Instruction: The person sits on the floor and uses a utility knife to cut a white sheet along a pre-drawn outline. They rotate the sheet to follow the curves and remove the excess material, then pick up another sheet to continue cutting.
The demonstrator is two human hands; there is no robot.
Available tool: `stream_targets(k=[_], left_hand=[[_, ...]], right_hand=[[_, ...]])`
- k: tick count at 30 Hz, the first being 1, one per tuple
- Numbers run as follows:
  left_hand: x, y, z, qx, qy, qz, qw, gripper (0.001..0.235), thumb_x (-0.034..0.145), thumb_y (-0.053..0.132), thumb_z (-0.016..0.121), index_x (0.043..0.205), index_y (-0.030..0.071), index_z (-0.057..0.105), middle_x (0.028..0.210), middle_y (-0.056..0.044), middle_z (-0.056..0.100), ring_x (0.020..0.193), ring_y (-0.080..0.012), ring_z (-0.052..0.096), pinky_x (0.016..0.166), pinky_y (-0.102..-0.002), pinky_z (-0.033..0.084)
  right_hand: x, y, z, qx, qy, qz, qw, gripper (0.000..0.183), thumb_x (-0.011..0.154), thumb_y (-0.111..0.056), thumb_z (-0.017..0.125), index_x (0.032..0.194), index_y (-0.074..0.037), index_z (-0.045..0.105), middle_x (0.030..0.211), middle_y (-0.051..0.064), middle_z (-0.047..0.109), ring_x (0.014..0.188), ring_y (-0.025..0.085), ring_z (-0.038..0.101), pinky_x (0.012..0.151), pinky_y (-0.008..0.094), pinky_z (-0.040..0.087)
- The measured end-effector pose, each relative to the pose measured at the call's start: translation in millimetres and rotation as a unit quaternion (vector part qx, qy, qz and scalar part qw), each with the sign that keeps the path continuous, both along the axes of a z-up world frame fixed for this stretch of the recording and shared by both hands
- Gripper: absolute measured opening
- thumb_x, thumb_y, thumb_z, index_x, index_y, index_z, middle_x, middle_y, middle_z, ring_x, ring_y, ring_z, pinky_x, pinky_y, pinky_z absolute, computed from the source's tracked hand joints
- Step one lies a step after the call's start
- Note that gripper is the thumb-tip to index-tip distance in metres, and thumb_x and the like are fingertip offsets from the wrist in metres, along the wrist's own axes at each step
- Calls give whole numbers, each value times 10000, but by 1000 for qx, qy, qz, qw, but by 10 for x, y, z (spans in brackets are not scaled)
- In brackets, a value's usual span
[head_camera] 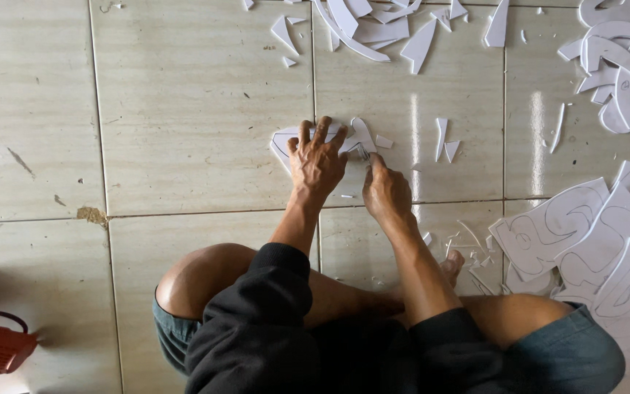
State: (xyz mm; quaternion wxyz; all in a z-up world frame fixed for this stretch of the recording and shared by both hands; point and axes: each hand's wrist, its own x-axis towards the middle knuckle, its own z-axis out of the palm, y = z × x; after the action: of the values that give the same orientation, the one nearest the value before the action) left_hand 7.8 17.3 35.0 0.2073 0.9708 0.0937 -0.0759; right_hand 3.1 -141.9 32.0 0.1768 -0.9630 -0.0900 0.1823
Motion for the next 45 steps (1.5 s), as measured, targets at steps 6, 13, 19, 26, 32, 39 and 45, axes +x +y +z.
stream_targets(k=[6, 13, 19, 26, 32, 39, 45], left_hand=[[0, 4, -23, 9, -1, -5, 1000, 471, 871, 304, 729, 1335, 331, 647, 1451, -21, 504, 1335, -298, 394, 1003, -539, 429], [8, -8, 55, 3, 6, 3, 1000, 461, 887, 254, 721, 1337, 325, 647, 1444, -42, 522, 1336, -307, 414, 1021, -545, 433], [19, -7, 30, 4, 18, 8, 1000, 458, 898, 276, 737, 1343, 323, 640, 1437, -33, 509, 1333, -292, 409, 1033, -533, 428], [27, -5, 18, -8, 20, 18, 1000, 455, 901, 302, 747, 1345, 325, 647, 1387, -66, 513, 1310, -281, 419, 1028, -522, 426], [32, -5, -24, -10, 17, 18, 1000, 467, 895, 333, 764, 1346, 311, 643, 1377, -73, 494, 1292, -278, 420, 1025, -514, 426], [30, -12, -16, -4, 14, 16, 1000, 470, 891, 317, 763, 1347, 315, 649, 1362, -66, 486, 1282, -263, 411, 1021, -499, 422], [33, -2, 2, 1, 16, 13, 1000, 479, 895, 322, 757, 1358, 322, 636, 1375, -65, 478, 1286, -263, 401, 1014, -495, 416]], right_hand=[[6, 37, 168, 14, 13, -9, 1000, 333, 1050, -172, 446, 1331, -79, 598, 1002, 304, 742, 941, 504, 726, 796, 624, 586], [60, -14, 27, -24, -12, 41, 999, 243, 1019, -109, 457, 1159, -40, 643, 893, 290, 748, 866, 504, 740, 724, 609, 603], [88, -80, -117, -43, 13, 46, 998, 224, 967, -80, 449, 1098, -38, 627, 775, 283, 726, 809, 499, 741, 654, 600, 586], [25, 6, 186, -22, -3, 63, 998, 227, 983, -8, 443, 1085, 35, 642, 749, 296, 713, 735, 491, 740, 602, 550, 604], [-14, -42, 143, -42, 9, 69, 997, 236, 973, -27, 437, 1103, 25, 627, 776, 316, 711, 779, 520, 734, 624, 583, 591], [-92, -43, 175, -46, 13, 64, 997, 245, 990, -25, 423, 1132, 30, 615, 797, 333, 708, 779, 533, 729, 635, 593, 598], [-175, -28, 215, -57, 22, 69, 996, 244, 1002, -30, 435, 1165, 43, 601, 797, 325, 710, 773, 531, 732, 624, 591, 596]])
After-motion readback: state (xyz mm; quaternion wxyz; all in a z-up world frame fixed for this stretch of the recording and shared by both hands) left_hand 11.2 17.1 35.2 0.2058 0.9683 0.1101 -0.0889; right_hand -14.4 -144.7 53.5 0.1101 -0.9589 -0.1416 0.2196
